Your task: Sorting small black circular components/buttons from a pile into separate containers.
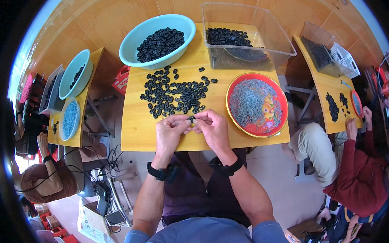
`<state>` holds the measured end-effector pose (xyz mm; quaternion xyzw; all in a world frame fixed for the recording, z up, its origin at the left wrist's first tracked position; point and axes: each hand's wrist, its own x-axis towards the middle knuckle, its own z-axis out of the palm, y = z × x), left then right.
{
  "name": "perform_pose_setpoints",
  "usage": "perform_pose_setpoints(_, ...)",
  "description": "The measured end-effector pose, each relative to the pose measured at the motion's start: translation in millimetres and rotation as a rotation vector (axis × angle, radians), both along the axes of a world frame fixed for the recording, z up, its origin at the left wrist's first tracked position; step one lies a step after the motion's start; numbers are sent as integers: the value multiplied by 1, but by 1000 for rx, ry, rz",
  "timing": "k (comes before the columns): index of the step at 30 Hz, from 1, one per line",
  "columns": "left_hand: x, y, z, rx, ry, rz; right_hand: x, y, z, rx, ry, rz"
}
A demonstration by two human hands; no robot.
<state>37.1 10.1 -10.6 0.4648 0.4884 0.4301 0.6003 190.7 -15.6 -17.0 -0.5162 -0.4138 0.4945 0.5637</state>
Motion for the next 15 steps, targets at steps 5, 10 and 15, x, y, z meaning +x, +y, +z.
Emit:
perform_pose_setpoints(5, -1, 0, -2, 13, 34, -28, 0, -2, 3, -14, -23, -12)
perform_pose_setpoints(10, -3, -7, 0, 221, 227, -138, 10, -3, 3, -58, 6, 115)
perform_pose_setpoints(15, -1, -11, -3, 289, 302, -159, 18, -2, 7, -136, 48, 149)
